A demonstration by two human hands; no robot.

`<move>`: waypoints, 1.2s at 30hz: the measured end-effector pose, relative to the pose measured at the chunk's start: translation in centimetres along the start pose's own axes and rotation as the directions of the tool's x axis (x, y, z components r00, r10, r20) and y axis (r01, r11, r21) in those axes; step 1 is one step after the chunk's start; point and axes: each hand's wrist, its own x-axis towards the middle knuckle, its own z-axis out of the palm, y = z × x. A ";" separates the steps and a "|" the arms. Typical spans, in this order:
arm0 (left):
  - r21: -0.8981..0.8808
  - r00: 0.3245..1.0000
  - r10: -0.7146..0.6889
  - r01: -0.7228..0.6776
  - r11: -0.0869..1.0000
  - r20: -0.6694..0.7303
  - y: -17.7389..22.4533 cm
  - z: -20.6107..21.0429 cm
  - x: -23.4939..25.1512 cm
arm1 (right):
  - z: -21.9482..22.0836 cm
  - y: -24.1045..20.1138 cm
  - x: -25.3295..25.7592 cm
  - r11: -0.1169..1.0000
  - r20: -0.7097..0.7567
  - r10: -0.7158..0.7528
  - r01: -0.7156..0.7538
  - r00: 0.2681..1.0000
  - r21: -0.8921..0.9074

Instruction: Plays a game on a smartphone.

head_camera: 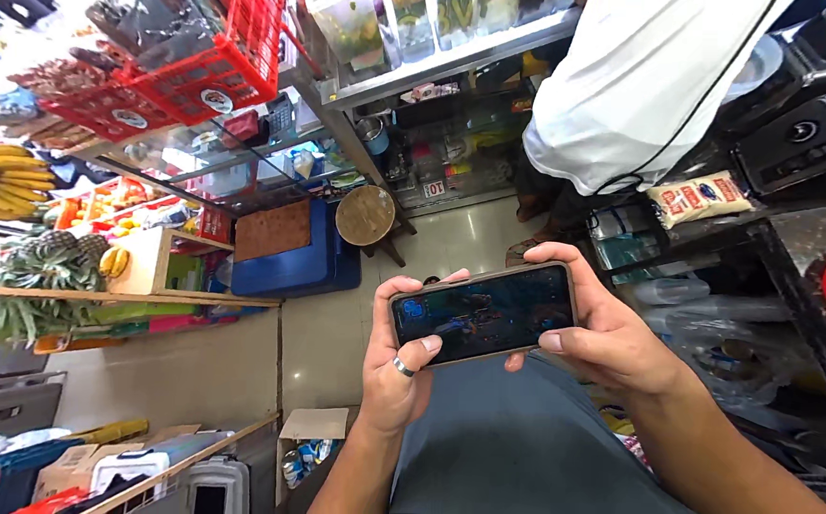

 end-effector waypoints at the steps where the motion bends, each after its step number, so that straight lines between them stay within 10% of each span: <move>1: 0.004 1.000 0.000 0.000 1.000 0.003 0.0 0.0 0.0 | 0.3 -0.3 0.0 1.000 -0.028 0.015 -0.015 0.999 -0.013; 8: 0.019 0.999 0.016 -0.015 1.000 -0.028 0.1 0.2 -0.3 | 0.5 0.2 -0.3 1.000 -0.017 -0.009 0.010 1.000 0.014; 16: 0.289 0.989 0.146 -0.132 0.948 -0.026 -0.8 0.7 -0.3 | 2.4 1.3 0.5 1.000 -0.444 -0.005 -0.009 0.896 -0.030; 36: 0.227 0.986 0.104 -0.073 0.971 -0.128 -1.0 1.1 0.4 | 2.6 0.7 0.3 0.996 -0.447 0.005 -0.044 0.895 -0.077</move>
